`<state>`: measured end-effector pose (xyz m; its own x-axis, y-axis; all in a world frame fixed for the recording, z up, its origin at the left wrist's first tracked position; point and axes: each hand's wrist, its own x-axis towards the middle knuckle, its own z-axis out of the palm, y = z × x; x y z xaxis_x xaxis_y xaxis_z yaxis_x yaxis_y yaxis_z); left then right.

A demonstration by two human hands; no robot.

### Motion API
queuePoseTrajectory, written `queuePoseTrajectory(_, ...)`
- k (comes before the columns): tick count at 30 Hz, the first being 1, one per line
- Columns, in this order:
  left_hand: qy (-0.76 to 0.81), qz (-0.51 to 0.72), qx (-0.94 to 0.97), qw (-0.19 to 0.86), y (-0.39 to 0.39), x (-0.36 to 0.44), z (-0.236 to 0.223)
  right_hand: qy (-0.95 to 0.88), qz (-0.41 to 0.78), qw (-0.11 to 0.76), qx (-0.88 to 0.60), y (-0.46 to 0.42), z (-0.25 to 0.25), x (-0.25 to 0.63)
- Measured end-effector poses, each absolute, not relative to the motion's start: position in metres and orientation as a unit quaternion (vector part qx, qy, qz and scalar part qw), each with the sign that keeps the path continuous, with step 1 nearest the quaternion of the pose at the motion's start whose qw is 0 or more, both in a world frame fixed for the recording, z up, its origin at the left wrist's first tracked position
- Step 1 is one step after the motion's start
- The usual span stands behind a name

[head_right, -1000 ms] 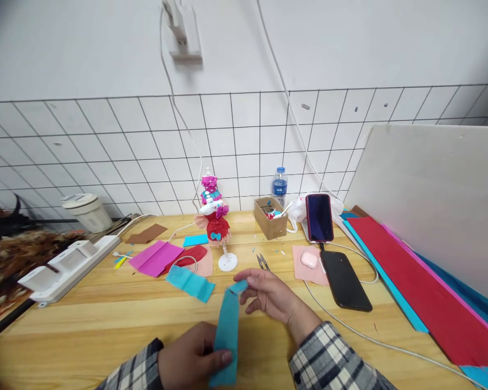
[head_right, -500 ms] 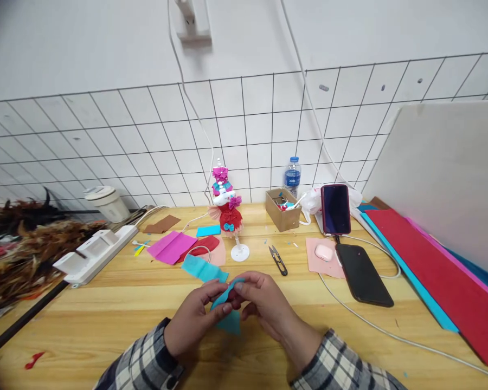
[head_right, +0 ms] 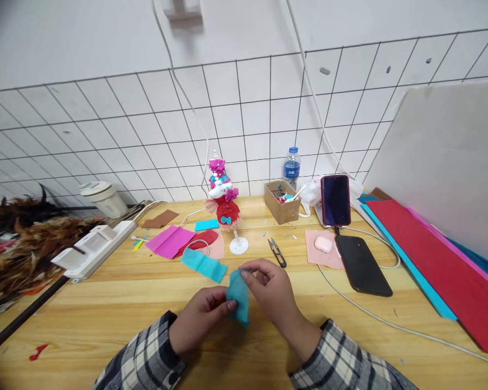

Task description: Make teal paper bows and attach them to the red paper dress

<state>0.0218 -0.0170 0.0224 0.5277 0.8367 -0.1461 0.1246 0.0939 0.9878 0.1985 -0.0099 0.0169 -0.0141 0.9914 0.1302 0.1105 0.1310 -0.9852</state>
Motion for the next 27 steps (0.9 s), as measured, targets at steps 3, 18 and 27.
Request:
queuePoseTrajectory(3, 0.395, 0.292, 0.550, 0.676, -0.016, 0.022, 0.017, -0.587, 0.429, 0.472, -0.498, 0.001, 0.013, 0.211)
queuePoseTrajectory(18, 0.372, 0.381, 0.400, 0.746, -0.009, 0.016, 0.017, -0.698, 0.116, 0.117, -0.697, 0.049, -0.020, 0.255)
queuePoseTrajectory(27, 0.377, 0.402, 0.421, 0.720, -0.005, 0.015, 0.018, -0.746, 0.245, 0.173, -0.595, 0.025, 0.003, 0.259)
